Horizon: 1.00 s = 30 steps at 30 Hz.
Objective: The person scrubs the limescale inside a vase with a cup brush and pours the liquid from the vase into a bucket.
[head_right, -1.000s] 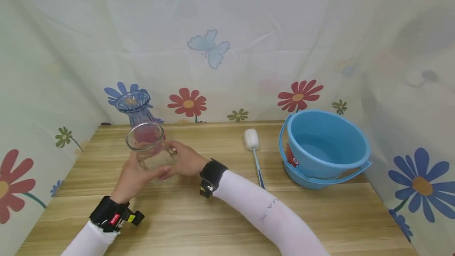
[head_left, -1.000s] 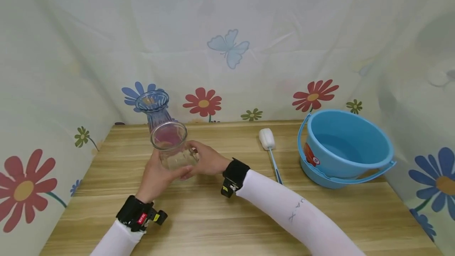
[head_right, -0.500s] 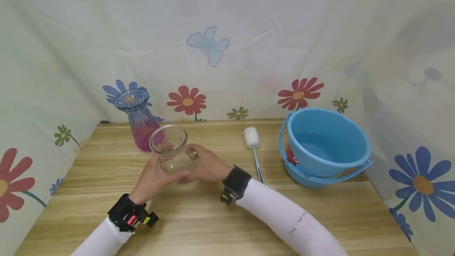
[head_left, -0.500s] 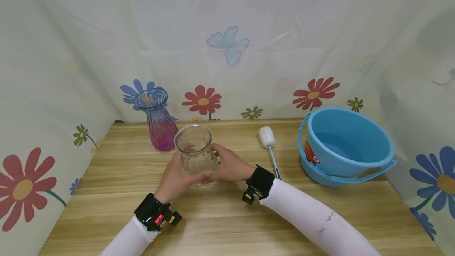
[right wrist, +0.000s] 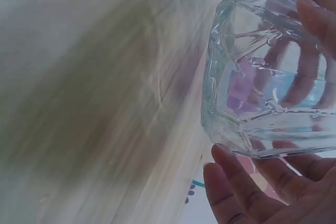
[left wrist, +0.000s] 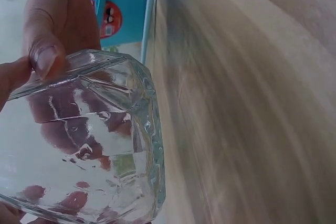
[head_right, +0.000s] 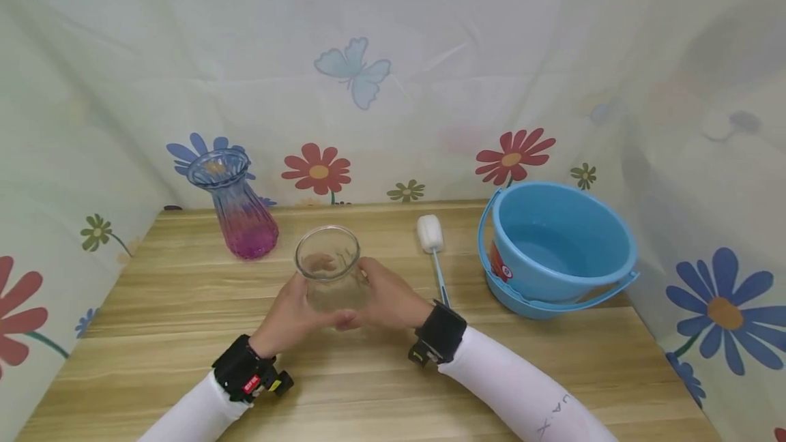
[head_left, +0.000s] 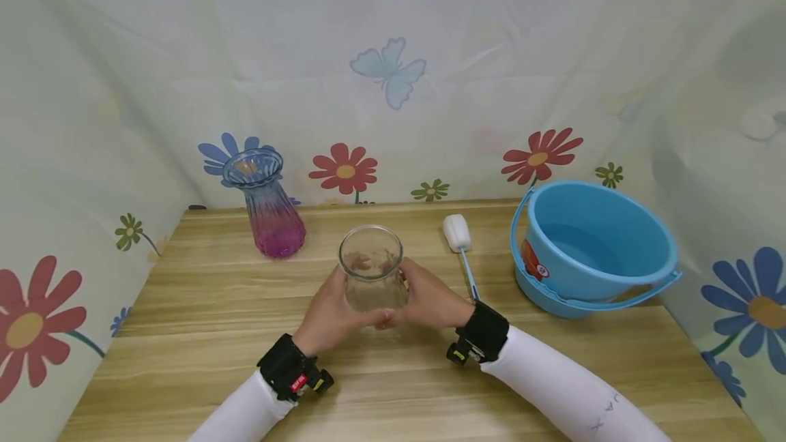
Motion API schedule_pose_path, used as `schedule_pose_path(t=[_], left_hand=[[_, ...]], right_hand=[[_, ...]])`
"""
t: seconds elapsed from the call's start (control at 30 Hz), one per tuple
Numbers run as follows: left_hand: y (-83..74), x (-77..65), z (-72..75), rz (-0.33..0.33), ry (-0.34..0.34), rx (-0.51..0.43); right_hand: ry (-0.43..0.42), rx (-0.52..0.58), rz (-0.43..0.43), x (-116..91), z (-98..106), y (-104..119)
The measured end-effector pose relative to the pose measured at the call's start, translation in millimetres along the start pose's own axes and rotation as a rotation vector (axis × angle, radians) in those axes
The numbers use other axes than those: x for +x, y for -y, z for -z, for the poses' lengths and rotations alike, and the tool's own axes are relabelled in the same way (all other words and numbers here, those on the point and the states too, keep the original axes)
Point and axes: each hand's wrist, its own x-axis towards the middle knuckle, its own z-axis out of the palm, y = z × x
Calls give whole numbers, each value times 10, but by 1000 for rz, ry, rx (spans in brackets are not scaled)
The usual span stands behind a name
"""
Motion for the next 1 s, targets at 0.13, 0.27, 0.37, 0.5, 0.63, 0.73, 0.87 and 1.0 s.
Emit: schedule_pose_path(t=[0.13, 0.27, 0.37, 0.5, 0.63, 0.73, 0.87, 1.0], left_hand=[[-35, 19, -103, -38, 3, 7], [-82, 16, -176, -44, 20, 12], [-130, 16, -213, -43, 37, 7], [-183, 12, -269, -26, 54, 8], [-191, -4, -362, -17, 50, 14], [-188, -16, -436, -30, 47, 12], [-195, -27, -507, -41, 67, 10], [-200, -47, -552, -34, 82, 20]], right_hand=[[-8, -2, 18, -118, 51, -34], [-27, -5, 44, -220, 81, -65], [-49, -3, 52, -284, 100, -74], [-62, -3, 46, -363, 125, -85], [-63, -5, 26, -454, 148, -103], [-54, -5, 15, -521, 167, -113], [-55, -8, 23, -590, 192, -129], [-53, 8, 37, -634, 202, -138]])
